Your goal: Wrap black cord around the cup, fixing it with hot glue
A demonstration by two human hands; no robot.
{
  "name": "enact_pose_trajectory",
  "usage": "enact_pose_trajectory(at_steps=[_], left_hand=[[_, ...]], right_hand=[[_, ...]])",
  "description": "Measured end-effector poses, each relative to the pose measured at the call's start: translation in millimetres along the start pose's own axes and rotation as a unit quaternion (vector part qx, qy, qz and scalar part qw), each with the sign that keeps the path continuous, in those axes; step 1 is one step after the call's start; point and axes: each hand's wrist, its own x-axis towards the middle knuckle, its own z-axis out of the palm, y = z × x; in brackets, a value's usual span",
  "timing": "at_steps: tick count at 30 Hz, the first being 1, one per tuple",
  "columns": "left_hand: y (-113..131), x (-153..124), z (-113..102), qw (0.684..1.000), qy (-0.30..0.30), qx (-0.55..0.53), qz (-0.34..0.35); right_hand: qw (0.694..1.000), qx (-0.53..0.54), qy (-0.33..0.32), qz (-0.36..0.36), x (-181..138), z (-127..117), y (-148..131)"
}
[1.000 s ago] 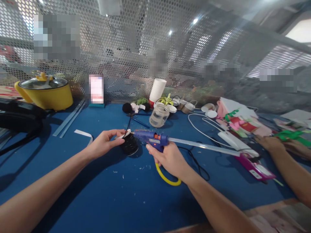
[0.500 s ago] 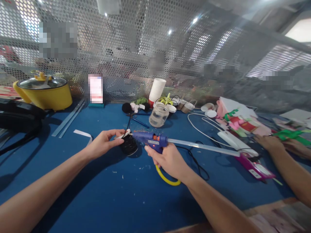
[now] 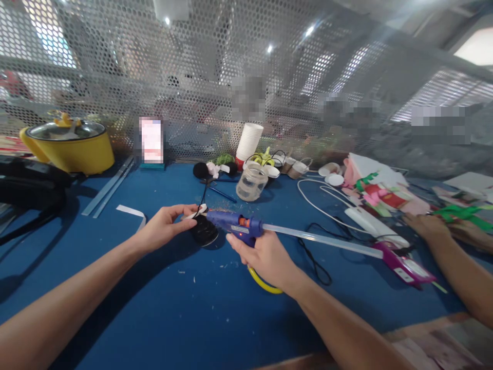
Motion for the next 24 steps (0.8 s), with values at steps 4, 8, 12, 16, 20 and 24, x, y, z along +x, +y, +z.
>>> enact_pose_trajectory(at_steps=[4, 8, 12, 16, 20, 24], left_hand=[[0, 0, 0, 1.000, 0.007, 0.022, 0.007], [0, -1, 1, 0.999, 0.008, 0.034, 0.009], [-3, 0, 0, 0.999, 0.007, 0.037, 0.015], [-7, 1, -2, 0.999, -0.011, 0.038, 0.030], [-6, 1, -2, 0.999, -0.018, 0.027, 0.034], [-4, 0, -2, 0.999, -0.016, 0.025, 0.030]], right_hand=[[0.999, -0.021, 0.018, -0.022, -2, 3, 0], [0.999, -0.019, 0.019, -0.022, -4, 5, -2], [1.000, 0.001, 0.013, -0.015, -3, 5, -2], [0.999, 0.042, -0.008, 0.031, 0, 2, -2], [0.995, 0.084, -0.020, 0.045, 3, -4, 1], [0.995, 0.080, -0.023, 0.047, 6, -6, 4]])
